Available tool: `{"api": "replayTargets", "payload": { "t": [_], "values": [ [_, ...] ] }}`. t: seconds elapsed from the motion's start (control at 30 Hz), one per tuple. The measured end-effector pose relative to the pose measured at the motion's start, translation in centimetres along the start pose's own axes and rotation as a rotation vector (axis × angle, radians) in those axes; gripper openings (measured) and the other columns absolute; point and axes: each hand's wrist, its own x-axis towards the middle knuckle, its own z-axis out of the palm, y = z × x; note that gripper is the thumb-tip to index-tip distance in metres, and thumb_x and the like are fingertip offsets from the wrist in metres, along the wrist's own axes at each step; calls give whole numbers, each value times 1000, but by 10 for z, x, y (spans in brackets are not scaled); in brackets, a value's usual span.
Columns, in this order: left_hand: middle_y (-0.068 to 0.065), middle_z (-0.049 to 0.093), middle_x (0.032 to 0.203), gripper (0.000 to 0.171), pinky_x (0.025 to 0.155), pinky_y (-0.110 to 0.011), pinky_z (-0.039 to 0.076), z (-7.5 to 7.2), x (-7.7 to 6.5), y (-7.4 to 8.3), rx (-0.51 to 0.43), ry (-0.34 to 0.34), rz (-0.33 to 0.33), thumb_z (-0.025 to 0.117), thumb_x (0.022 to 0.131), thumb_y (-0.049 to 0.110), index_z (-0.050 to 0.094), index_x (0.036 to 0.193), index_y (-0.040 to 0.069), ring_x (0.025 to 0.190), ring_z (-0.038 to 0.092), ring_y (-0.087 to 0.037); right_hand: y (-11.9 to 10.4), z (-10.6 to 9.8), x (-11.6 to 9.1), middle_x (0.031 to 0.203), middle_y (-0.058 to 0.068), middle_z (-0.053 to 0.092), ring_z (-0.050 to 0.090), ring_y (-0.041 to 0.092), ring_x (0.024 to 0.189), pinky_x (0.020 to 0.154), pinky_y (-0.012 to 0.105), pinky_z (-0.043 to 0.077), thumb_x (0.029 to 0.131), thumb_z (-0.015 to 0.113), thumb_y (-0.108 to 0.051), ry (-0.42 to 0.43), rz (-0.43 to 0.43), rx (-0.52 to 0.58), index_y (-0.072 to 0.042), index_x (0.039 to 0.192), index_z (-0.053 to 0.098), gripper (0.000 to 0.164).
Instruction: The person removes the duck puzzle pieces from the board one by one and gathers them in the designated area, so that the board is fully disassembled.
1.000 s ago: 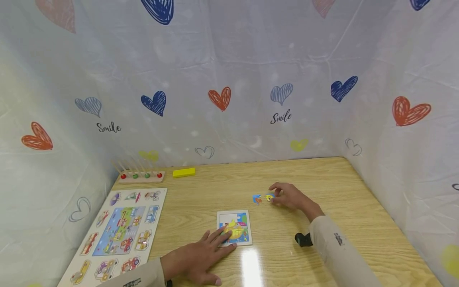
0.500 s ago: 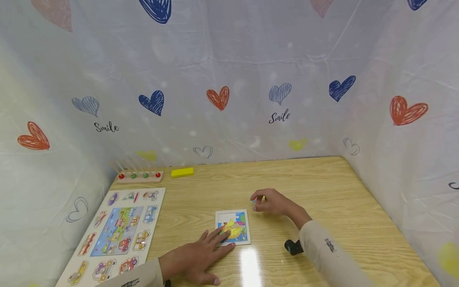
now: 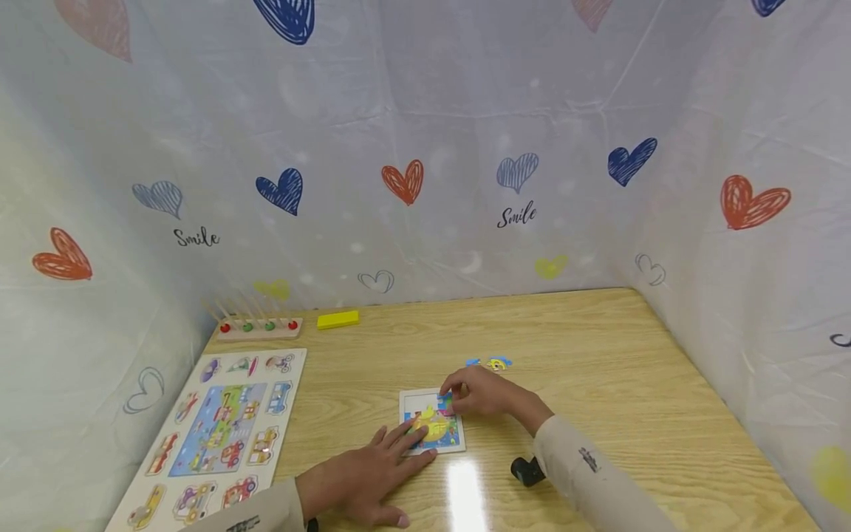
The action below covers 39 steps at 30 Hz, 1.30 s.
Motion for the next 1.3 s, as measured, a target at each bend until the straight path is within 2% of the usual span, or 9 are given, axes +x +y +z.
{"api": "replayTargets", "payload": {
  "t": [0.13, 0.3, 0.53, 0.83, 1.13, 1.3],
  "values": [
    [-12, 14, 168, 88, 108, -63, 38, -1, 0, -1, 11, 10, 10, 39, 94, 74, 15, 163, 25, 153, 17, -41, -6, 3, 2, 99, -2, 67, 58, 6, 84, 76, 24, 51, 94, 72, -19, -24, 17, -37, -10, 115, 72, 24],
    [-11, 12, 169, 88, 109, -64, 37, -1, 1, -2, -2, -9, 9, 40, 94, 74, 14, 163, 26, 154, 16, -41, -8, 6, 3, 106, -1, 66, 58, 8, 92, 80, 25, 50, 95, 72, -23, -42, 27, -87, -10, 119, 73, 27],
    [-11, 13, 169, 87, 108, -65, 37, 2, 0, -1, -30, -7, 10, 40, 94, 73, 14, 163, 26, 154, 16, -42, -7, 8, 3, 102, -4, 65, 56, 7, 89, 79, 24, 47, 94, 72, -26, -51, 49, -127, -14, 118, 75, 27],
    [-11, 14, 169, 88, 108, -63, 39, 4, 1, -3, 14, 12, 4, 37, 94, 76, 14, 163, 26, 154, 17, -41, -11, 6, 6, 99, -5, 60, 51, 11, 84, 76, 25, 43, 93, 74, -26, -49, 85, -137, -20, 111, 74, 20],
    [-12, 16, 168, 88, 107, -63, 40, 1, 0, -1, 28, 32, 16, 39, 94, 75, 17, 163, 24, 153, 19, -42, -13, 6, 7, 113, -1, 54, 49, 14, 82, 72, 26, 45, 92, 75, -24, -35, 106, -112, -23, 106, 72, 14],
    [-12, 15, 168, 88, 107, -63, 39, 1, 1, -1, 31, 21, 15, 39, 94, 75, 16, 163, 24, 153, 18, -42, -11, 7, 6, 111, -2, 55, 48, 12, 82, 73, 26, 44, 93, 74, -25, -34, 85, -118, -24, 106, 72, 13]
  ]
}}
